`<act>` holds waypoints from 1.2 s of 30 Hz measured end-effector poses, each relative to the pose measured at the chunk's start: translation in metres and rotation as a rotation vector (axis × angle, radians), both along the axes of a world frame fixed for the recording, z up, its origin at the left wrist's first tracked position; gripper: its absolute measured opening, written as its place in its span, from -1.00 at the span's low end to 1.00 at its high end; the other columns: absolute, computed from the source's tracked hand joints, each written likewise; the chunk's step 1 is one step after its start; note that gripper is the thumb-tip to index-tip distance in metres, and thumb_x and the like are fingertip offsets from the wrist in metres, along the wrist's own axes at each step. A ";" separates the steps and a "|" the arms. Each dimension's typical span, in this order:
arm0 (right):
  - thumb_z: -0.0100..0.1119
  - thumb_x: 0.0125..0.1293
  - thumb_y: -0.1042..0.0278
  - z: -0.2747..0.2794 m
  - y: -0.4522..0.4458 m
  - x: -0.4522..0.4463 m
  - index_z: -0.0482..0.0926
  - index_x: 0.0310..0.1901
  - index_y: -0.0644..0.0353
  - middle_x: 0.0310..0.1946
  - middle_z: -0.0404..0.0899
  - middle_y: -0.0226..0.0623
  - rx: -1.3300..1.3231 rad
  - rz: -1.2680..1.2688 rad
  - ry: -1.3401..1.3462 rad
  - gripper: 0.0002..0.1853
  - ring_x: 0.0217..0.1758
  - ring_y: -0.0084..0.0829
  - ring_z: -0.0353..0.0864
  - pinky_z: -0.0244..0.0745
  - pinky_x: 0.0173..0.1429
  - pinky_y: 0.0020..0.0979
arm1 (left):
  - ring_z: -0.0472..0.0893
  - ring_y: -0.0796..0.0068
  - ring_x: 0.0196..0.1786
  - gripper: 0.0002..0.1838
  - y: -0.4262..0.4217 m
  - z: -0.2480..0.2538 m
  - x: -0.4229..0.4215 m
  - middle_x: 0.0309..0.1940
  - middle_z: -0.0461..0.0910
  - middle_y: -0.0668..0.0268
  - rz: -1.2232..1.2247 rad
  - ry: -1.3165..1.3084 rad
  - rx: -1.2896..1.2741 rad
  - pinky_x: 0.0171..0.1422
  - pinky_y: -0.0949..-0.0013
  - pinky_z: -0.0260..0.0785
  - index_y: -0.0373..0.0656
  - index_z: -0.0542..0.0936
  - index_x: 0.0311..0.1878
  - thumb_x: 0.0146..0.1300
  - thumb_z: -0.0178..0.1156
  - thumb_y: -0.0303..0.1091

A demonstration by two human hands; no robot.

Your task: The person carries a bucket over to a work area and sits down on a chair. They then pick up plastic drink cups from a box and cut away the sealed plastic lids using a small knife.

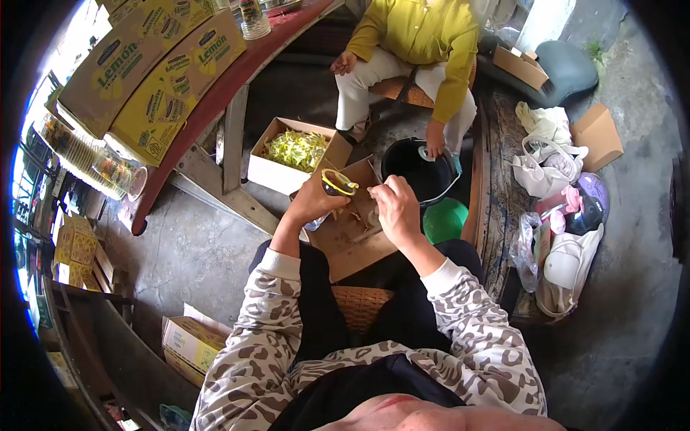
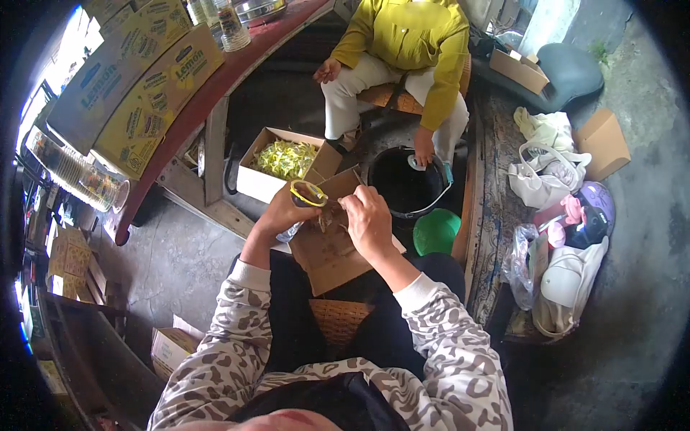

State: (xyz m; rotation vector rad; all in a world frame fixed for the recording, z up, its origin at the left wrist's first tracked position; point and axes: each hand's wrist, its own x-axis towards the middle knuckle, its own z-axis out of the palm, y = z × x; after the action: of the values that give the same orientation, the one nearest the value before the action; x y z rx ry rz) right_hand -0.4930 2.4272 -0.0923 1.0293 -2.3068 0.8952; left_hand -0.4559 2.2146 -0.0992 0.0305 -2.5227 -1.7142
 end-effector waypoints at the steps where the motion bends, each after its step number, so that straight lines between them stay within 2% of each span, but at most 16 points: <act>1: 0.19 0.19 0.47 0.002 0.002 0.002 0.60 -0.32 0.16 -0.40 0.39 -0.33 0.053 0.020 0.089 -0.96 -0.24 -0.31 0.48 0.39 -0.17 -0.30 | 0.61 0.52 -0.25 -0.60 0.000 0.003 0.001 -0.27 0.67 0.27 -0.004 0.102 -0.099 -0.15 0.41 0.49 -0.28 0.59 -0.08 0.00 0.43 -0.37; 2: 0.20 0.20 0.48 0.003 0.004 0.003 0.60 -0.31 0.16 -0.39 0.39 -0.33 0.103 0.041 0.176 -0.96 -0.24 -0.31 0.48 0.39 -0.17 -0.30 | 0.61 0.52 -0.25 -0.60 0.002 0.006 0.003 -0.27 0.67 0.27 0.000 0.101 -0.104 -0.15 0.41 0.49 -0.28 0.59 -0.08 0.00 0.43 -0.37; 4: 0.21 0.18 0.48 -0.003 0.003 0.004 0.61 -0.29 0.17 -0.39 0.39 -0.33 0.116 0.041 0.214 -0.93 -0.24 -0.31 0.47 0.38 -0.17 -0.30 | 0.59 0.57 -0.28 -0.64 0.009 0.025 0.010 -0.29 0.66 0.31 -0.124 -0.252 0.246 -0.18 0.43 0.47 -0.29 0.60 -0.10 0.01 0.41 -0.41; 7: 0.22 0.19 0.49 -0.006 0.003 0.000 0.62 -0.27 0.19 -0.37 0.43 -0.31 0.096 0.032 0.110 -0.92 -0.23 -0.27 0.51 0.42 -0.16 -0.28 | 0.57 0.60 -0.27 -0.65 0.006 0.022 0.007 -0.30 0.66 0.32 -0.139 -0.238 0.249 -0.19 0.45 0.45 -0.30 0.61 -0.10 0.02 0.43 -0.41; 9: 0.24 0.19 0.54 -0.008 0.002 -0.002 0.63 -0.26 0.20 -0.34 0.47 -0.28 -0.136 -0.006 -0.294 -0.92 -0.22 -0.22 0.55 0.47 -0.14 -0.27 | 0.58 0.60 -0.25 -0.63 0.007 0.022 0.006 -0.29 0.66 0.32 -0.136 -0.215 0.258 -0.18 0.45 0.46 -0.29 0.61 -0.09 0.03 0.45 -0.38; 11: 0.25 0.19 0.55 -0.011 0.003 -0.009 0.63 -0.26 0.19 -0.33 0.49 -0.27 -0.147 -0.004 -0.374 -0.91 -0.22 -0.20 0.57 0.49 -0.14 -0.26 | 0.63 0.54 -0.18 -0.55 0.006 0.016 0.003 -0.24 0.69 0.27 -0.085 -0.078 0.120 -0.09 0.41 0.51 -0.28 0.60 -0.04 0.02 0.50 -0.29; 14: 0.26 0.18 0.57 -0.015 0.005 -0.010 0.63 -0.27 0.19 -0.33 0.49 -0.28 -0.162 -0.003 -0.453 -0.91 -0.21 -0.21 0.57 0.51 -0.13 -0.26 | 0.68 0.45 -0.10 -0.41 0.001 0.004 0.000 -0.19 0.71 0.22 -0.024 -0.093 -0.111 0.03 0.36 0.52 -0.28 0.58 0.02 -0.02 0.55 -0.16; 16: 0.26 0.15 0.59 -0.010 0.004 -0.007 0.64 -0.28 0.18 -0.36 0.46 -0.28 -0.115 -0.005 -0.192 -0.89 -0.23 -0.22 0.54 0.49 -0.15 -0.27 | 0.69 0.38 -0.07 -0.41 0.000 -0.003 -0.002 -0.17 0.71 0.20 -0.012 -0.075 -0.050 0.10 0.33 0.50 -0.30 0.56 0.03 -0.02 0.51 -0.19; 20: 0.24 0.17 0.53 -0.003 0.004 -0.004 0.63 -0.27 0.17 -0.37 0.41 -0.31 -0.006 0.033 -0.001 -0.90 -0.24 -0.27 0.50 0.44 -0.18 -0.28 | 0.61 0.43 -0.02 -0.43 -0.002 -0.003 -0.005 -0.09 0.64 0.20 0.005 -0.119 -0.075 0.14 0.34 0.45 -0.34 0.53 0.11 -0.01 0.39 -0.36; 22: 0.19 0.21 0.45 0.001 0.004 -0.002 0.61 -0.23 0.17 -0.38 0.39 -0.34 0.109 0.020 0.189 -0.90 -0.25 -0.32 0.47 0.40 -0.18 -0.29 | 0.59 0.43 -0.02 -0.44 -0.004 -0.007 -0.007 -0.11 0.63 0.20 -0.052 -0.108 0.004 0.13 0.35 0.43 -0.36 0.53 0.08 -0.01 0.38 -0.33; 23: 0.14 0.25 0.41 0.003 0.003 0.000 0.59 -0.24 0.15 -0.36 0.39 -0.36 0.116 0.011 0.237 -0.91 -0.24 -0.36 0.46 0.39 -0.17 -0.30 | 0.58 0.42 -0.02 -0.42 -0.002 -0.010 -0.007 -0.12 0.62 0.20 -0.021 -0.177 0.194 0.14 0.36 0.41 -0.36 0.55 0.05 -0.05 0.45 -0.29; 26: 0.13 0.24 0.43 -0.004 0.002 0.000 0.58 -0.28 0.15 -0.36 0.39 -0.35 0.195 0.025 0.249 -0.94 -0.24 -0.36 0.47 0.40 -0.17 -0.30 | 0.59 0.43 -0.14 -0.40 0.017 0.012 0.001 -0.17 0.63 0.18 -0.121 -0.133 0.095 -0.01 0.37 0.46 -0.39 0.54 0.01 -0.10 0.51 -0.30; 28: 0.18 0.18 0.48 -0.006 -0.001 0.001 0.56 -0.31 0.15 -0.35 0.40 -0.33 0.173 0.035 0.200 -0.95 -0.23 -0.33 0.47 0.41 -0.17 -0.28 | 0.59 0.43 -0.09 -0.39 0.015 0.019 0.005 -0.16 0.64 0.17 -0.065 -0.263 0.087 0.02 0.37 0.45 -0.37 0.54 0.00 -0.11 0.55 -0.30; 30: 0.24 0.11 0.54 -0.006 -0.002 -0.003 0.57 -0.32 0.17 -0.35 0.40 -0.33 0.016 -0.017 -0.008 -0.91 -0.23 -0.29 0.48 0.42 -0.17 -0.26 | 0.61 0.46 -0.16 -0.42 0.011 0.004 0.000 -0.16 0.63 0.18 -0.106 -0.040 0.047 -0.07 0.39 0.47 -0.37 0.52 -0.01 -0.08 0.52 -0.31; 34: 0.26 0.10 0.55 0.003 0.002 -0.003 0.59 -0.35 0.16 -0.37 0.40 -0.32 0.016 0.003 0.042 -0.91 -0.23 -0.27 0.49 0.42 -0.17 -0.26 | 0.62 0.50 -0.26 -0.45 0.004 0.000 -0.001 -0.23 0.64 0.22 -0.035 0.068 -0.058 -0.17 0.43 0.46 -0.38 0.51 -0.03 -0.07 0.50 -0.33; 36: 0.24 0.15 0.50 0.004 0.004 -0.002 0.60 -0.32 0.14 -0.38 0.39 -0.33 0.049 0.006 0.141 -0.93 -0.24 -0.30 0.49 0.41 -0.18 -0.28 | 0.60 0.54 -0.35 -0.53 0.006 0.007 0.002 -0.34 0.64 0.30 -0.050 -0.162 0.159 -0.27 0.45 0.44 -0.35 0.54 -0.08 -0.05 0.46 -0.36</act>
State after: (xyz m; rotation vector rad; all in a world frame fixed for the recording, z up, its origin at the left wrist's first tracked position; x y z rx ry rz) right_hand -0.4945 2.4308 -0.0878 1.0852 -2.2191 0.7465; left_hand -0.4535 2.2201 -0.0921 0.1222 -2.5091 -2.0047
